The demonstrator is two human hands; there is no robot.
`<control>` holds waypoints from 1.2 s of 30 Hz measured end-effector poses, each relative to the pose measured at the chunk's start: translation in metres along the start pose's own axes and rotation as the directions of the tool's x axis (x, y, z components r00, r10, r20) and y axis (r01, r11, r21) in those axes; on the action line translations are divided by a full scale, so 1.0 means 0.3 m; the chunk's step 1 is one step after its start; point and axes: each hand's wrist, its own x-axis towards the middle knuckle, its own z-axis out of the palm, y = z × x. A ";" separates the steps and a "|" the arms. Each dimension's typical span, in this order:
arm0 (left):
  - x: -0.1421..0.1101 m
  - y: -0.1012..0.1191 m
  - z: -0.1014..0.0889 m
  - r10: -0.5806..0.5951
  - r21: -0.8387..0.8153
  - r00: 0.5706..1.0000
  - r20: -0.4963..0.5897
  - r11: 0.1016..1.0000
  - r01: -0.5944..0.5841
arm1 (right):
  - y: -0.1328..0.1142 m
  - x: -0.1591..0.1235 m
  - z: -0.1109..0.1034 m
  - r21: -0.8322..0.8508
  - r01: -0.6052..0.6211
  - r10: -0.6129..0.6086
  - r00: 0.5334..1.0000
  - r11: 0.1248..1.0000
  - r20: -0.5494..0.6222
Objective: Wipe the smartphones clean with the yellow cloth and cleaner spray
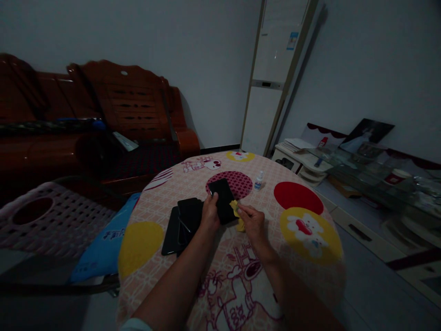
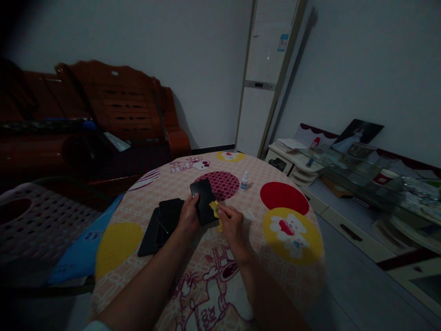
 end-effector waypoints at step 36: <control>-0.005 0.068 -0.039 -0.329 0.470 0.875 0.356 0.872 0.136 | 0.017 0.137 -0.209 0.167 -0.255 0.258 0.966 0.952 0.002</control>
